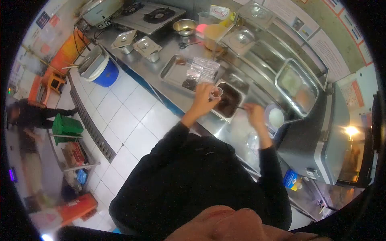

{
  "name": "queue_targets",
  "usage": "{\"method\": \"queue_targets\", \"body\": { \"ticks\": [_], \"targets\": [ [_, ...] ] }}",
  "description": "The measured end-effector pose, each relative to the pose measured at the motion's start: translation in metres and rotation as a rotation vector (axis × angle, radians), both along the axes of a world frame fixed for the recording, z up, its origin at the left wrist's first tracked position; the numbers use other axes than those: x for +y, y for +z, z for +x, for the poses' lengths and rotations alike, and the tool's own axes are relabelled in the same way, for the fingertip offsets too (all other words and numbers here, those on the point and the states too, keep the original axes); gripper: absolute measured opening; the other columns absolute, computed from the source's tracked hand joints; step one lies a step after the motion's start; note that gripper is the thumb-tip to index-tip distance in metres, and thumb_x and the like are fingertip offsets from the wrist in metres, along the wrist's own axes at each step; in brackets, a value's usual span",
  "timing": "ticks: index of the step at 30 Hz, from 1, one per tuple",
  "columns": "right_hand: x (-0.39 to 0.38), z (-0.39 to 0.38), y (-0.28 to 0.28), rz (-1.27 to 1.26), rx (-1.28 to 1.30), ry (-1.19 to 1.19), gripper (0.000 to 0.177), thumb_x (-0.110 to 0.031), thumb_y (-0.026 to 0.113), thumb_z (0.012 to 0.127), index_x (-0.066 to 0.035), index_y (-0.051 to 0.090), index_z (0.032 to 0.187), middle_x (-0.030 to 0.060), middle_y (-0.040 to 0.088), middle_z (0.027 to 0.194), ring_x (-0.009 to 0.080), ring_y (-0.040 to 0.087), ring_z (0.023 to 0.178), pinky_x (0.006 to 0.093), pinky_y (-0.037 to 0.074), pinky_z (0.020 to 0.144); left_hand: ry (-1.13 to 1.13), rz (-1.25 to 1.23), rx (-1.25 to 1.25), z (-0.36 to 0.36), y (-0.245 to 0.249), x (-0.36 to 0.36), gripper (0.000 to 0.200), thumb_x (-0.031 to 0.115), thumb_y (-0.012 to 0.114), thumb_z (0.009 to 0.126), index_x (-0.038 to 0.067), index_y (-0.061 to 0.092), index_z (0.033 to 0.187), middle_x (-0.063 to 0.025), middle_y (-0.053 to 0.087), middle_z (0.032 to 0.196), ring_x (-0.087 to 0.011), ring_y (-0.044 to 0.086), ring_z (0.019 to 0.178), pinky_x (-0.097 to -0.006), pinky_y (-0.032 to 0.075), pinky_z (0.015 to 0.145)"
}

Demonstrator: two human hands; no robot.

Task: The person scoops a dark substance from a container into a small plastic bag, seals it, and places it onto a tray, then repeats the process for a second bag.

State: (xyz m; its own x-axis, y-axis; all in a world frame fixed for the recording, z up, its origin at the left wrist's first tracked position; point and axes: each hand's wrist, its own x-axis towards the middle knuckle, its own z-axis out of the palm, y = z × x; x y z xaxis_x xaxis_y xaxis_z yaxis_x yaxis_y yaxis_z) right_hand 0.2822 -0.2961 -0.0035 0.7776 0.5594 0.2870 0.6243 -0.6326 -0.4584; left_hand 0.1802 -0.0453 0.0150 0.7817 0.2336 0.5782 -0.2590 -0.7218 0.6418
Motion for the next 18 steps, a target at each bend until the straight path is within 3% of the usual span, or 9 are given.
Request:
{"method": "queue_targets", "body": {
  "ticks": [1, 2, 4, 7, 10, 13, 16, 18],
  "targets": [
    [0.018, -0.015, 0.007, 0.101, -0.074, 0.023, 0.016, -0.016, 0.064, 0.084, -0.006, 0.072, 0.094, 0.0113, 0.068, 0.077, 0.0175, 0.064, 0.069, 0.0296, 0.049, 0.065, 0.083, 0.115, -0.049, -0.004, 0.007, 0.001, 0.034, 0.020, 0.072, 0.077, 0.005, 0.057, 0.103, -0.0116, 0.057, 0.096, -0.0267, 0.053, 0.092, -0.0372, 0.042, 0.081],
    [0.041, -0.031, 0.016, 0.199, -0.151, 0.045, 0.016, -0.017, 0.063, 0.085, -0.007, 0.072, 0.093, 0.0107, 0.069, 0.080, 0.0166, 0.064, 0.072, 0.0289, 0.049, 0.066, 0.071, 0.038, -0.014, -0.005, 0.006, 0.002, 0.032, 0.019, 0.073, 0.076, 0.005, 0.058, 0.101, -0.0108, 0.058, 0.095, -0.0247, 0.055, 0.091, -0.0364, 0.043, 0.080],
    [0.072, -0.057, 0.023, 0.395, 0.476, -0.061, 0.018, -0.019, 0.061, 0.088, -0.007, 0.071, 0.096, 0.0082, 0.070, 0.089, 0.0132, 0.062, 0.076, 0.0265, 0.048, 0.067, 0.047, -0.120, 0.060, -0.008, 0.002, 0.003, 0.030, 0.016, 0.075, 0.074, 0.005, 0.059, 0.096, -0.0091, 0.061, 0.094, -0.0207, 0.058, 0.087, -0.0348, 0.044, 0.078],
    [0.101, -0.069, 0.028, 0.854, 1.270, -0.048, 0.022, -0.022, 0.060, 0.091, -0.007, 0.067, 0.106, 0.0036, 0.068, 0.093, 0.0102, 0.059, 0.075, 0.0244, 0.046, 0.066, -0.086, -0.697, 0.325, -0.019, 0.011, 0.002, 0.032, 0.018, 0.077, 0.074, 0.005, 0.061, 0.098, -0.0057, 0.063, 0.092, -0.0136, 0.058, 0.088, -0.0303, 0.046, 0.076],
    [0.115, -0.075, 0.025, 1.051, 1.571, -0.055, 0.024, -0.022, 0.058, 0.092, -0.007, 0.061, 0.111, 0.0002, 0.064, 0.090, 0.0094, 0.057, 0.070, 0.0235, 0.045, 0.062, -0.214, -0.737, 0.241, -0.025, 0.008, 0.009, 0.034, 0.018, 0.077, 0.076, 0.004, 0.063, 0.104, -0.0030, 0.064, 0.093, -0.0082, 0.057, 0.089, -0.0264, 0.047, 0.074],
    [0.117, -0.074, 0.012, 1.332, 1.807, 0.092, 0.024, -0.022, 0.058, 0.093, -0.007, 0.059, 0.112, -0.0006, 0.063, 0.087, 0.0098, 0.058, 0.071, 0.0235, 0.046, 0.062, -0.380, -0.917, 0.383, -0.032, -0.001, 0.020, 0.038, 0.017, 0.073, 0.079, 0.004, 0.061, 0.113, -0.0037, 0.065, 0.097, -0.0092, 0.058, 0.090, -0.0257, 0.047, 0.075],
    [0.117, -0.072, 0.010, 1.240, 1.732, 0.257, 0.020, -0.020, 0.057, 0.093, -0.006, 0.059, 0.107, 0.0007, 0.063, 0.088, 0.0105, 0.059, 0.074, 0.0236, 0.047, 0.066, -0.499, -1.266, 0.532, -0.042, 0.015, 0.036, 0.033, 0.011, 0.064, 0.088, 0.002, 0.057, 0.118, -0.0036, 0.064, 0.100, -0.0115, 0.062, 0.087, -0.0231, 0.048, 0.074],
    [0.119, -0.075, 0.016, 1.220, 1.694, 0.230, 0.018, -0.019, 0.058, 0.092, -0.005, 0.058, 0.104, 0.0016, 0.063, 0.087, 0.0107, 0.059, 0.073, 0.0248, 0.047, 0.066, -0.545, -1.514, 0.519, -0.046, 0.011, 0.049, 0.035, 0.011, 0.062, 0.088, 0.002, 0.056, 0.122, -0.0044, 0.064, 0.104, -0.0115, 0.060, 0.090, -0.0250, 0.048, 0.075]
  ]
}}
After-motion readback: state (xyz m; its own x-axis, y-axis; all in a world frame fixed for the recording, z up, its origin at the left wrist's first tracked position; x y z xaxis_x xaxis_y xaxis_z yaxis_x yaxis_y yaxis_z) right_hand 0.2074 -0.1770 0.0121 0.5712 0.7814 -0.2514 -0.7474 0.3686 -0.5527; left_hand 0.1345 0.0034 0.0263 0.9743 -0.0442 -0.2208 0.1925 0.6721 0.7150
